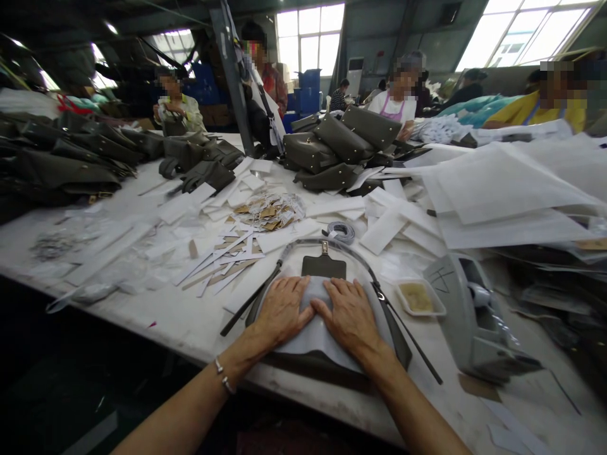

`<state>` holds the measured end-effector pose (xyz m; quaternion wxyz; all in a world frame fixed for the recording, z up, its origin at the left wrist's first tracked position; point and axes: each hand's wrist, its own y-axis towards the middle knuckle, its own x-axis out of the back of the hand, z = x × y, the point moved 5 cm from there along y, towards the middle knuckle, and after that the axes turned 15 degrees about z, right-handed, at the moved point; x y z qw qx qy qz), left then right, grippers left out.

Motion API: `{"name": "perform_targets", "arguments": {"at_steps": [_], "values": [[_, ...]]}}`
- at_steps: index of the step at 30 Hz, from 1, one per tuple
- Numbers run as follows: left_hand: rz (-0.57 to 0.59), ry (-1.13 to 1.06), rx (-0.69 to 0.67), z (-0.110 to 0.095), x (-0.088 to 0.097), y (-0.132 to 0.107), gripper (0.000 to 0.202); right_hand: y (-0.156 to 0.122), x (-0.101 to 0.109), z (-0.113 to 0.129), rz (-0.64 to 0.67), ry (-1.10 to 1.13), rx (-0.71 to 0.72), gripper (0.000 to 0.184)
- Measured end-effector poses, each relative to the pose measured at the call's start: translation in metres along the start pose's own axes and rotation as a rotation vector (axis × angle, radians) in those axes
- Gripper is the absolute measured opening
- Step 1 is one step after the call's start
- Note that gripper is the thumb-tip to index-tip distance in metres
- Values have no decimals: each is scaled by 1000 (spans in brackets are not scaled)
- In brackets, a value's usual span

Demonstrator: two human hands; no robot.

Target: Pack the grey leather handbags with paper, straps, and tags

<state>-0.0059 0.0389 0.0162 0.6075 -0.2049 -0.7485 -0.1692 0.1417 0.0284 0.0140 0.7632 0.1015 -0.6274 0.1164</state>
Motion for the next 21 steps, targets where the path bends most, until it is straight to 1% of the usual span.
{"name": "perform_targets", "arguments": {"at_steps": [4,6,9,12,15,17,19,21], "values": [[-4,5,33,2,4,5,48,1,11,-4,12,-50,-47,39],[-8,5,33,2,5,6,44,3,13,-7,10,-86,-77,40],[-35,10,7,2,6,7,43,8,14,-11,17,-142,-114,43],[-37,18,-1,2,7,7,43,15,13,-14,73,-179,-149,46],[-24,21,30,3,7,8,43,19,12,-15,135,-186,-179,51],[-27,33,40,3,8,10,45,21,10,-17,151,-189,-211,52],[-26,50,38,3,7,12,46,21,8,-20,118,-188,-253,48],[-23,61,31,3,5,12,47,20,6,-23,27,-175,-279,46]]}}
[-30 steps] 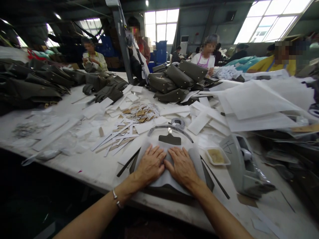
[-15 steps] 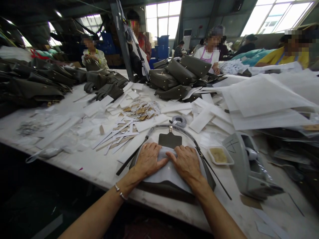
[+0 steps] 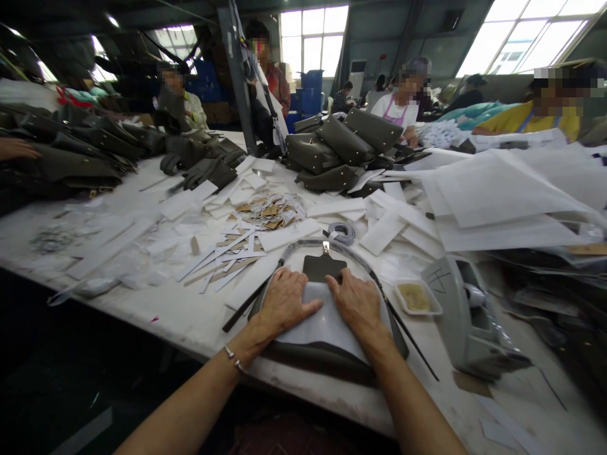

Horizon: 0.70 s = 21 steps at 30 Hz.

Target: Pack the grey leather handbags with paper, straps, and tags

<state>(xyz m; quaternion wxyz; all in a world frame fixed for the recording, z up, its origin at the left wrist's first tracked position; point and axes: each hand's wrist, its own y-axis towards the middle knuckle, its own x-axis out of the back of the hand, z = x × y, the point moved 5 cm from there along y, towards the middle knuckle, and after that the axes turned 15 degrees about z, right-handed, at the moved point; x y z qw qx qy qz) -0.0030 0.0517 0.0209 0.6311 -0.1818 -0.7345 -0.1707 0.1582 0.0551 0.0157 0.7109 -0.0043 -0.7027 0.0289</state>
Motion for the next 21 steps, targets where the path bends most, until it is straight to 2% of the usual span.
{"name": "perform_targets", "arguments": {"at_steps": [3,6,9,11,13,14,16,19,21], "values": [[-2,7,-20,0,-2,-1,48,0,-3,-3,-125,75,12,59],[-6,10,-38,1,-2,-2,52,2,-5,-11,-105,262,25,68],[-1,1,-42,2,-1,-3,55,3,-1,-24,-61,632,52,82],[14,-6,-37,2,0,-3,55,2,5,-29,-47,849,118,77],[29,-16,-30,2,1,-4,55,-1,10,-29,-25,950,211,56],[32,-24,-30,2,2,-4,56,-2,12,-27,-19,961,255,49],[28,-54,-40,3,2,-4,58,-5,14,-24,-28,937,317,50],[11,-122,-47,6,0,-6,62,-8,14,-17,-55,826,337,53],[-28,-185,-44,10,0,-8,65,-9,13,-11,-50,714,331,47]]}}
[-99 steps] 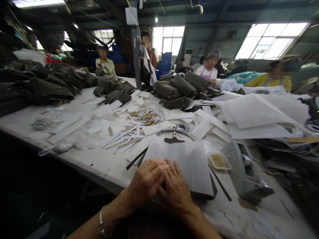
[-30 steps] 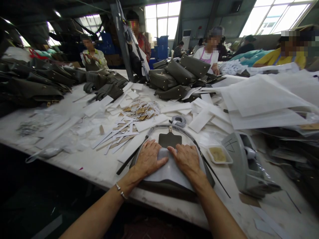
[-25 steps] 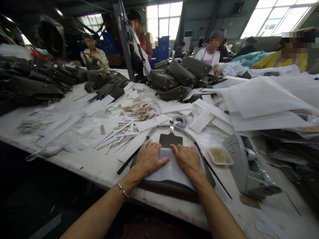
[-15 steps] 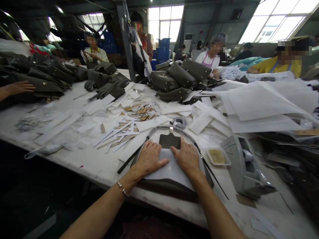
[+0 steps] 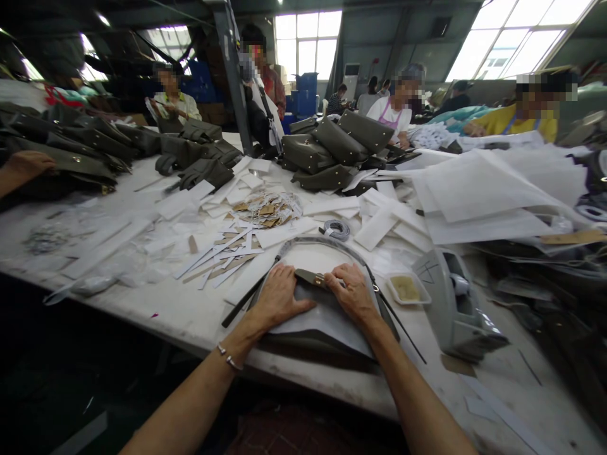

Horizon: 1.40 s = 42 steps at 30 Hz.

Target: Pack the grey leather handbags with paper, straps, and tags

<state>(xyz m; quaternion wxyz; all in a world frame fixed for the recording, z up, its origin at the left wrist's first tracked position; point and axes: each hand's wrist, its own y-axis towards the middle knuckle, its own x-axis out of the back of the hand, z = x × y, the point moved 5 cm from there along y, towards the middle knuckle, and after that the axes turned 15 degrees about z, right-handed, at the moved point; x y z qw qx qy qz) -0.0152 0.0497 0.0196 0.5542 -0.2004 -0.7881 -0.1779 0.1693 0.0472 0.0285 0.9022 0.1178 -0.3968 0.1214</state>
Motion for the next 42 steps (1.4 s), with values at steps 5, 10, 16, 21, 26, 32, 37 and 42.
{"name": "perform_targets", "arguments": {"at_steps": [5,10,16,21,26,32,37,42], "values": [[-152,-153,-196,-4,11,-13,65,-1,-9,8,50,-214,4,31],[22,-220,-626,-29,10,-29,38,0,-12,3,65,-155,22,31],[69,-359,-625,-30,8,-29,40,1,-12,1,55,-119,14,30],[157,-346,-647,-33,8,-28,39,0,-12,5,47,-148,-27,25],[217,-133,-674,-40,10,-35,33,-1,-11,7,70,-136,-81,24],[276,-35,-648,-41,14,-48,32,-1,-15,7,78,-144,-57,22],[338,40,-625,-45,15,-49,35,0,-17,4,51,-154,-15,22],[350,166,-599,-55,11,-53,33,-1,-19,3,41,-155,0,24]]}}
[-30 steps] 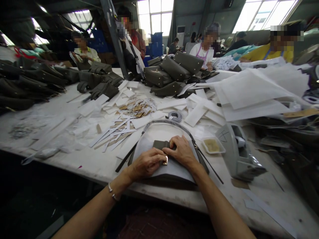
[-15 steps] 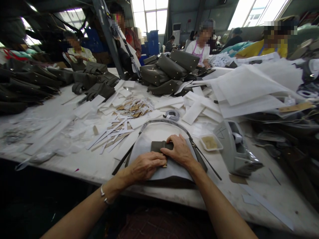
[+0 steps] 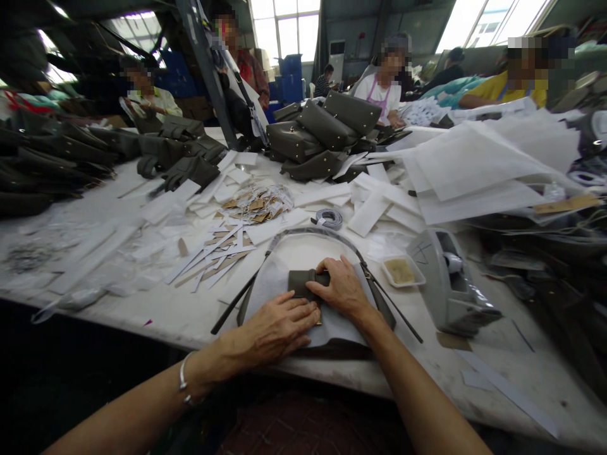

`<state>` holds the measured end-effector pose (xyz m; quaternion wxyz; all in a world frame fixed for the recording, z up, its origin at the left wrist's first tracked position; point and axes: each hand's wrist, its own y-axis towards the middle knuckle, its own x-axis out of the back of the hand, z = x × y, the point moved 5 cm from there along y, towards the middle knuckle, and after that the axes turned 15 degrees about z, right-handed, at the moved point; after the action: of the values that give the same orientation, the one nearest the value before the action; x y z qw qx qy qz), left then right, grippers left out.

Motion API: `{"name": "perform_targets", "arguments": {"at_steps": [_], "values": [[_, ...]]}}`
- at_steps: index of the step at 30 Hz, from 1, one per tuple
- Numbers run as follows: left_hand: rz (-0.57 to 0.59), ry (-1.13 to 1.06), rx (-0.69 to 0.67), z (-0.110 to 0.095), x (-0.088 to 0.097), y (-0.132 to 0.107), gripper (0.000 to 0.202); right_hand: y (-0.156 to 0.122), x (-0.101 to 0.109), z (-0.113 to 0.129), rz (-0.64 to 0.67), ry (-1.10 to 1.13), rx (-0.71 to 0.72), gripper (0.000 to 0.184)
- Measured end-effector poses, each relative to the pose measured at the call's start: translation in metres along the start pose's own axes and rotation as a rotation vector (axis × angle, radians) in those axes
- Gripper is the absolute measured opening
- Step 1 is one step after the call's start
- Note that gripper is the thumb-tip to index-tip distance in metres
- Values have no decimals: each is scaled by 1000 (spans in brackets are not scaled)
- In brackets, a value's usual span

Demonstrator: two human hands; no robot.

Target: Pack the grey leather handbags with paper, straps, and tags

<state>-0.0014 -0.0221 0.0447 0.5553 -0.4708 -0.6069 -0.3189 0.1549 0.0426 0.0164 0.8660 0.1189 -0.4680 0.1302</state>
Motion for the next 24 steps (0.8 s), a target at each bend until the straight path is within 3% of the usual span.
{"name": "perform_targets", "arguments": {"at_steps": [5,10,12,16,24], "values": [[-33,-10,24,-3,-5,-3,39,-1,1,5,-18,-11,16,21],[-32,-130,20,4,-5,-6,39,-14,29,31,-60,8,147,7],[-21,-133,5,4,-4,-6,36,-20,34,40,71,109,146,10],[10,-99,11,3,1,-7,25,-34,24,43,398,293,75,16],[43,-59,71,-6,6,-6,26,-31,9,29,516,296,-55,19]]}}
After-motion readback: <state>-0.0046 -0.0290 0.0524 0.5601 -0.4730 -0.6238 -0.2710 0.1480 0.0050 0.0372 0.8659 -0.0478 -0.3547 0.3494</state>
